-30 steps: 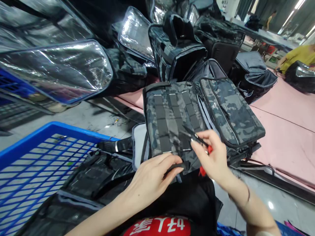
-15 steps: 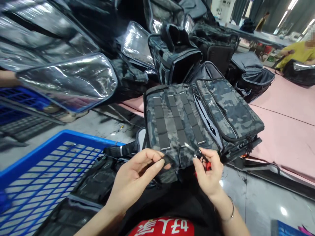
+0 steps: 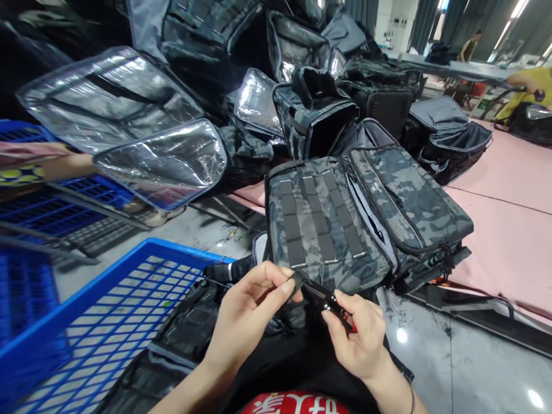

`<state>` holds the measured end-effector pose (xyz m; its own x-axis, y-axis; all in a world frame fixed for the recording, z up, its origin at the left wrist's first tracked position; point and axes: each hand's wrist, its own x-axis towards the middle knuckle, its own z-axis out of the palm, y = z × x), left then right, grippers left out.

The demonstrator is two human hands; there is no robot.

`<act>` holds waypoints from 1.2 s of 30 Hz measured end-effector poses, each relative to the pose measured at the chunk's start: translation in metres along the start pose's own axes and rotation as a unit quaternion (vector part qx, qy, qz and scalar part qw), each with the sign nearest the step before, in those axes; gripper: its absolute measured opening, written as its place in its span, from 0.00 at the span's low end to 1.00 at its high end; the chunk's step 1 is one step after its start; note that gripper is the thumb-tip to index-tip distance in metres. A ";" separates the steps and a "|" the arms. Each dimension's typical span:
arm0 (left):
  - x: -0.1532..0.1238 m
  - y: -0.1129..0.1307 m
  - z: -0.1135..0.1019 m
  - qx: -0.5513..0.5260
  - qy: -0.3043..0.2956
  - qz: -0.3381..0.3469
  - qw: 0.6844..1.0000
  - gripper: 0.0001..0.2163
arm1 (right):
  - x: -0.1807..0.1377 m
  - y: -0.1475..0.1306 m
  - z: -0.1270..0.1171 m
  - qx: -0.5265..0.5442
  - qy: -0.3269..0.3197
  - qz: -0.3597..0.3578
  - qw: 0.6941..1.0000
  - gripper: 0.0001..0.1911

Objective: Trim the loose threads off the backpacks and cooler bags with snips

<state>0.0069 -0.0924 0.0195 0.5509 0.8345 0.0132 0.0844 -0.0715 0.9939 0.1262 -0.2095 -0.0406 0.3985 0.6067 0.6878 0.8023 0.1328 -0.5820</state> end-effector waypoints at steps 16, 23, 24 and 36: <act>-0.002 -0.003 0.001 0.006 -0.004 0.017 1.000 0.06 | 0.000 -0.003 -0.001 0.013 0.022 0.022 0.999 0.15; -0.003 -0.002 0.000 -0.002 -0.013 0.020 1.000 0.06 | -0.001 -0.004 0.003 -0.006 0.018 -0.010 1.000 0.17; -0.003 -0.002 0.000 -0.003 -0.011 0.022 1.000 0.06 | -0.001 -0.004 0.003 -0.005 0.025 -0.004 1.000 0.17; -0.005 -0.011 -0.005 -0.044 -0.018 0.064 0.997 0.02 | -0.003 -0.004 -0.006 0.164 -0.005 0.164 0.973 0.06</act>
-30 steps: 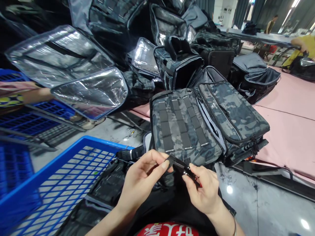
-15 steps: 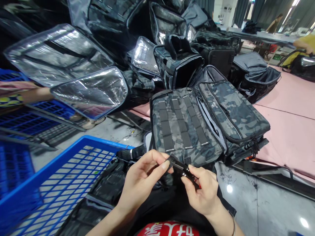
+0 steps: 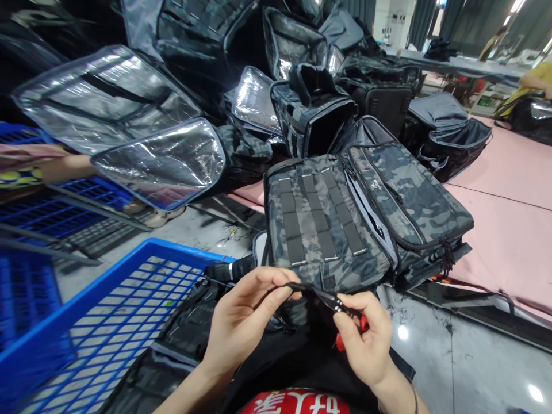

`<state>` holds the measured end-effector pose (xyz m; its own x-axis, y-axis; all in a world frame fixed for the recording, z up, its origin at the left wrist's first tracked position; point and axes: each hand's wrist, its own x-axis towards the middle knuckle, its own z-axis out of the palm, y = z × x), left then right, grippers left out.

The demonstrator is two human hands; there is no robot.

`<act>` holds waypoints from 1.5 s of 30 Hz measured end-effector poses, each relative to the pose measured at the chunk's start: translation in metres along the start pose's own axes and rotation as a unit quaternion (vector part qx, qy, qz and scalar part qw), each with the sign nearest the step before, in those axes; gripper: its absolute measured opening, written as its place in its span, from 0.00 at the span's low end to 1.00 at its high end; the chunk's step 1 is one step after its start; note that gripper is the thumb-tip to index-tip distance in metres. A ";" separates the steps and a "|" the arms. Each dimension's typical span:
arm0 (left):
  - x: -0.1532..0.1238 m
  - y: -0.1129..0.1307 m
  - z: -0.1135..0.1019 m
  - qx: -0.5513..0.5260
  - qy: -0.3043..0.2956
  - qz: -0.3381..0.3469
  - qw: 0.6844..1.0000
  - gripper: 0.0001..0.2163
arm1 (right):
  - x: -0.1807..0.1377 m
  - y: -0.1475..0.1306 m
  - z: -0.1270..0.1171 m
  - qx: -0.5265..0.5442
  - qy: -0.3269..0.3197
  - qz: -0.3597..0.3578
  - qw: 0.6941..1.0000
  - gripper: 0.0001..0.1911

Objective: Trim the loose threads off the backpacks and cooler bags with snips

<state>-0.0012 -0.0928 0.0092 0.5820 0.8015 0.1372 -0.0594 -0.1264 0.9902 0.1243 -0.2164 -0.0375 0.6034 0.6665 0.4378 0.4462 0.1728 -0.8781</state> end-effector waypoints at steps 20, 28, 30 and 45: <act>-0.002 -0.013 -0.006 -0.007 -0.060 0.176 0.983 0.06 | -0.010 0.011 0.009 0.355 -0.156 0.228 0.893 0.09; -0.002 -0.013 -0.005 0.010 -0.065 0.187 0.980 0.06 | -0.011 0.012 0.008 0.344 -0.160 0.234 0.895 0.10; -0.003 -0.012 -0.007 0.016 -0.068 0.180 0.981 0.05 | -0.011 0.013 0.005 0.315 -0.150 0.226 0.910 0.10; 0.001 -0.002 -0.006 0.297 -0.129 0.014 0.946 0.10 | -0.011 0.005 -0.018 -0.260 -0.038 0.025 0.965 0.08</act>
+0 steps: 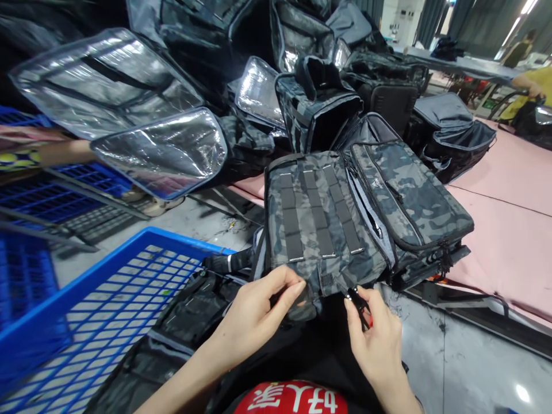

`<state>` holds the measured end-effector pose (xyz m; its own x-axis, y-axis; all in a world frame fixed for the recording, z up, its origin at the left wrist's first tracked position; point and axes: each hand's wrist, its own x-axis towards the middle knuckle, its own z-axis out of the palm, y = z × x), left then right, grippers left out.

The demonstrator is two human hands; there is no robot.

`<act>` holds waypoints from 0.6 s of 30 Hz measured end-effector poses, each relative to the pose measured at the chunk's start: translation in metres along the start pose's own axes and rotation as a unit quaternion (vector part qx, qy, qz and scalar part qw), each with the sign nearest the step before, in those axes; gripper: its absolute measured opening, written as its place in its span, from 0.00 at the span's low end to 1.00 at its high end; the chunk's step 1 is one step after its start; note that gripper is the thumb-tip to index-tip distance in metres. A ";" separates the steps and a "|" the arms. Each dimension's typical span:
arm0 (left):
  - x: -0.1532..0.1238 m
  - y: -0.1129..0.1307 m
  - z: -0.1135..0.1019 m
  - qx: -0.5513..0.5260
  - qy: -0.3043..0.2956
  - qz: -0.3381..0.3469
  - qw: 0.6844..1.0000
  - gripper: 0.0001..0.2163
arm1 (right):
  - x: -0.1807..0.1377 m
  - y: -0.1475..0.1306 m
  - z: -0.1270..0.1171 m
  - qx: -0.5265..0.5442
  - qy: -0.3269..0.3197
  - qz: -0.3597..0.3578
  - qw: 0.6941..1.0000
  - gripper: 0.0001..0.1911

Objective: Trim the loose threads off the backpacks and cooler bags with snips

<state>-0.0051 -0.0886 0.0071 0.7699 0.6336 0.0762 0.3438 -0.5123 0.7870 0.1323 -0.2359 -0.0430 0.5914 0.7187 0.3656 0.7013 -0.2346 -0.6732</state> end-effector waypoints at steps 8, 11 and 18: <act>0.012 0.007 0.015 0.067 0.045 0.037 0.996 0.09 | 0.001 -0.002 0.001 0.010 0.000 0.016 1.000 0.08; 0.018 0.008 0.023 0.170 0.071 0.057 0.981 0.08 | 0.001 0.000 0.003 0.022 0.003 0.021 1.000 0.08; 0.036 0.013 0.004 0.236 0.072 0.145 0.958 0.07 | 0.010 0.000 0.005 0.069 0.035 0.091 0.993 0.11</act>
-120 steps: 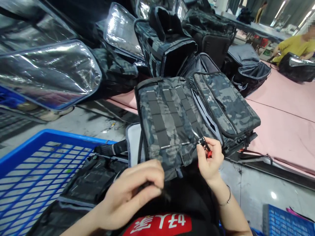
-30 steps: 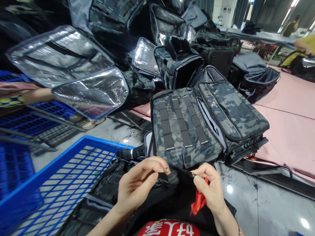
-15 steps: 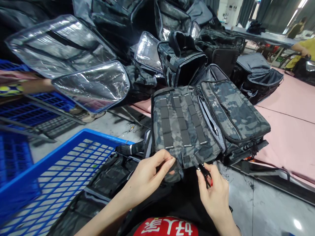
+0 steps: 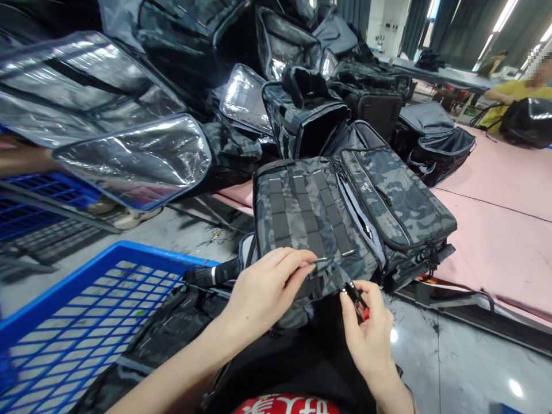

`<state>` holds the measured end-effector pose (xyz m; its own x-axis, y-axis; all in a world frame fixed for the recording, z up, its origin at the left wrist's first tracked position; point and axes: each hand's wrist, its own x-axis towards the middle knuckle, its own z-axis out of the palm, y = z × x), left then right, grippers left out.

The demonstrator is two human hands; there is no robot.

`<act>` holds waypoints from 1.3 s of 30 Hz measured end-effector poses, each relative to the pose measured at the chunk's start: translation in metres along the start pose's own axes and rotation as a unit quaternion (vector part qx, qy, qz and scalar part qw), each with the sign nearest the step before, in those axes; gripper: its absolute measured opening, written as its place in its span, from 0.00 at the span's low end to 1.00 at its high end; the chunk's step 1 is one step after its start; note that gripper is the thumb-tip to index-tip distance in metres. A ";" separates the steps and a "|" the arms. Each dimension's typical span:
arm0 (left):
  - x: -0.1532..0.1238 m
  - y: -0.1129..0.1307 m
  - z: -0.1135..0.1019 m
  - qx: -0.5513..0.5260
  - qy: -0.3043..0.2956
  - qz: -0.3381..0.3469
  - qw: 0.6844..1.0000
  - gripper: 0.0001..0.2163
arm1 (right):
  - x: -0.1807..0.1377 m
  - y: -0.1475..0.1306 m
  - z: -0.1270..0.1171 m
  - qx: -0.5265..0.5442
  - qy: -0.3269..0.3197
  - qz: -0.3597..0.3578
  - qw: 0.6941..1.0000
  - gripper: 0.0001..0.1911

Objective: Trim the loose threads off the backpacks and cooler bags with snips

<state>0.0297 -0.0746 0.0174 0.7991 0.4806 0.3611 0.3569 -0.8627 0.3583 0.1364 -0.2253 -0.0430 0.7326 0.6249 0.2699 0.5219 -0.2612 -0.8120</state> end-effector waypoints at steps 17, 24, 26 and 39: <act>0.040 -0.017 0.008 -0.147 -0.097 0.025 0.984 0.08 | 0.019 0.010 -0.012 0.009 0.082 0.012 0.997 0.14; 0.058 -0.015 0.004 -0.091 -0.171 0.072 0.978 0.16 | 0.076 -0.003 -0.030 -0.032 0.089 -0.039 0.995 0.17; 0.069 -0.016 0.010 -0.021 -0.141 0.098 0.985 0.13 | 0.100 -0.012 -0.029 -0.045 0.055 -0.042 0.997 0.16; 0.076 -0.022 0.042 0.106 -0.109 0.165 0.974 0.18 | 0.180 -0.010 -0.008 -0.164 -0.158 -0.046 0.973 0.10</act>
<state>0.1029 -0.0258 0.0004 0.9631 0.1458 0.2261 0.1358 -0.9890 0.0589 0.2666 -0.1159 0.0173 0.5324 0.8381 0.1192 0.7282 -0.3816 -0.5692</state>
